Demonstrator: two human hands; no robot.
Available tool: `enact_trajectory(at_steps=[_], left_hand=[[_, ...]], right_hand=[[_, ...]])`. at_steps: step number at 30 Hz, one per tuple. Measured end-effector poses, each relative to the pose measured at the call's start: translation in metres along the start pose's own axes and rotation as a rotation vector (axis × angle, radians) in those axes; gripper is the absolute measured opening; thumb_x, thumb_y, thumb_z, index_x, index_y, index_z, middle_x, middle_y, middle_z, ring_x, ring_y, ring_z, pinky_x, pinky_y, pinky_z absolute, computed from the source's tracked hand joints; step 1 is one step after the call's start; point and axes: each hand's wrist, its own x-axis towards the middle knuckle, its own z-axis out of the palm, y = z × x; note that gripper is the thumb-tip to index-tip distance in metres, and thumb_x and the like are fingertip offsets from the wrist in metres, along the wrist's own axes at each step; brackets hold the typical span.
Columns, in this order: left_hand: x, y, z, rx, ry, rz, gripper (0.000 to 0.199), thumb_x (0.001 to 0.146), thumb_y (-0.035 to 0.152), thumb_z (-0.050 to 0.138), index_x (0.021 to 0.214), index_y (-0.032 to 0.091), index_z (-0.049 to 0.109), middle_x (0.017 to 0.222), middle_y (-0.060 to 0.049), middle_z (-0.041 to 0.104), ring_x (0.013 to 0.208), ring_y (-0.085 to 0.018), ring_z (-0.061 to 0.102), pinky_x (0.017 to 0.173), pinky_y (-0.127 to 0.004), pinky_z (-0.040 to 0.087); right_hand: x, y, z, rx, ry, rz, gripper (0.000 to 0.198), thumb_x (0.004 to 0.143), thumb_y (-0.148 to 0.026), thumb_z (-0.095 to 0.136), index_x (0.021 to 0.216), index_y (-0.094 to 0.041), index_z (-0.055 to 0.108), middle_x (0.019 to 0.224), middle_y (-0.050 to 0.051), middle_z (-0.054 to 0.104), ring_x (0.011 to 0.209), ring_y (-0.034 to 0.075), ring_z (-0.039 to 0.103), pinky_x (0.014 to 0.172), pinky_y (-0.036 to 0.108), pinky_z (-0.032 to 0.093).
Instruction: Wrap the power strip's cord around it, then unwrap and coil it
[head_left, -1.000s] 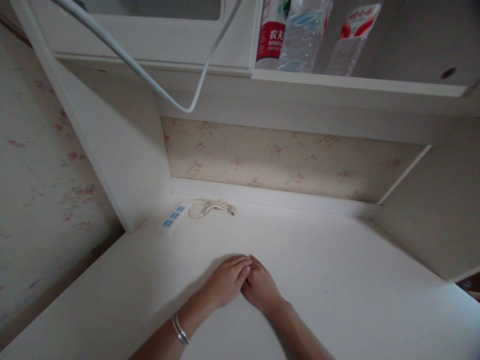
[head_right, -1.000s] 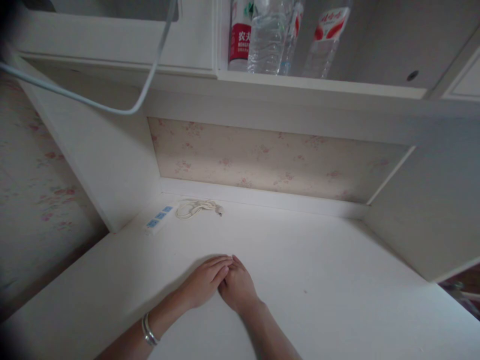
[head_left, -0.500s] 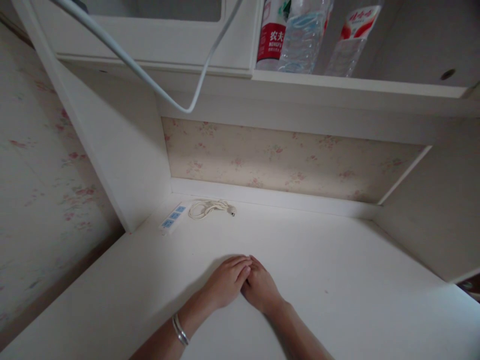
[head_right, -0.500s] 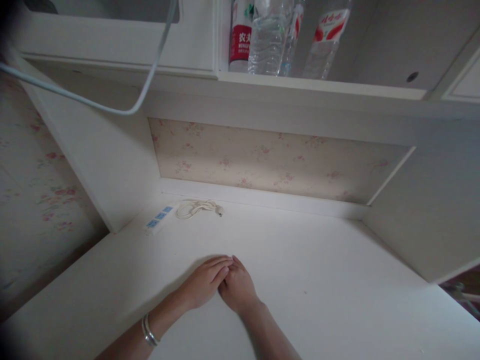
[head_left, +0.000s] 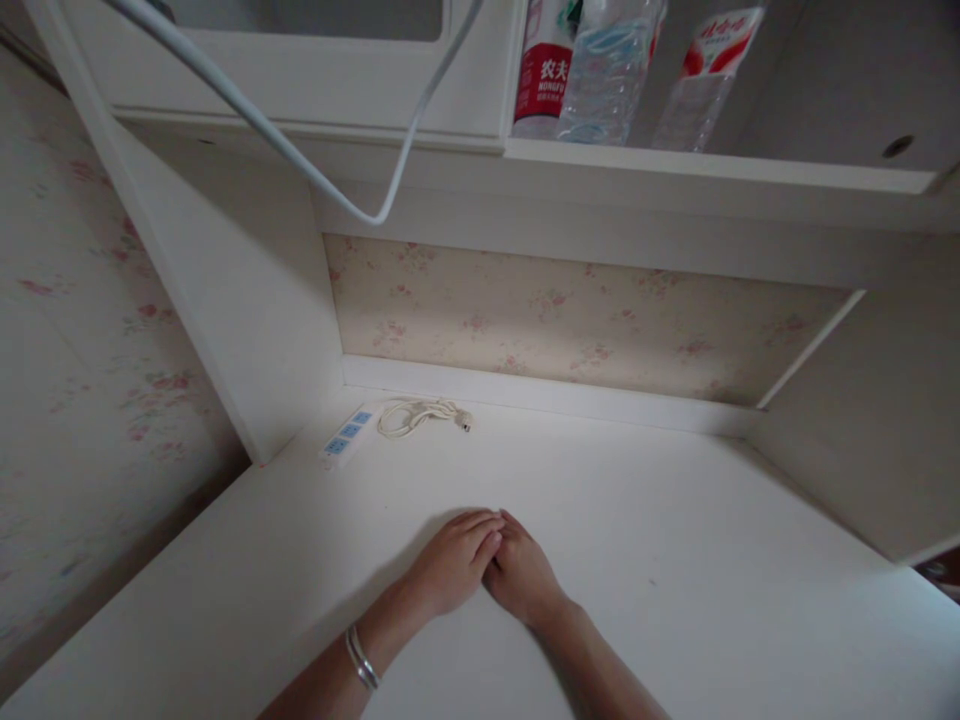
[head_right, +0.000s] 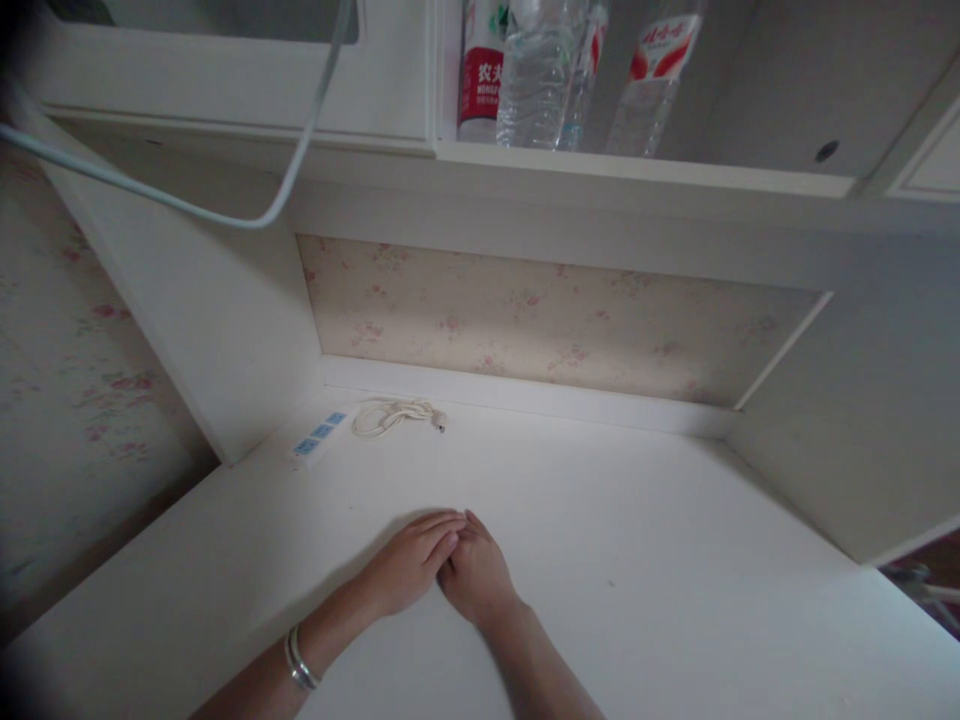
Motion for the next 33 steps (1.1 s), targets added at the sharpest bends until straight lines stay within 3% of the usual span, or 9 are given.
enact_trajectory(at_steps=[33], left_hand=[[-0.0008, 0.0001, 0.0001, -0.020, 0.000, 0.004, 0.043, 0.097, 0.033, 0.024, 0.123, 0.022, 0.056, 0.130, -0.003, 0.056, 0.121, -0.014, 0.049, 0.109, -0.034, 0.035]], right_hand=[[0.0001, -0.0011, -0.0012, -0.032, -0.010, 0.015, 0.044, 0.081, -0.010, 0.043, 0.122, -0.015, 0.059, 0.120, 0.008, 0.063, 0.115, 0.015, 0.053, 0.113, 0.032, 0.020]])
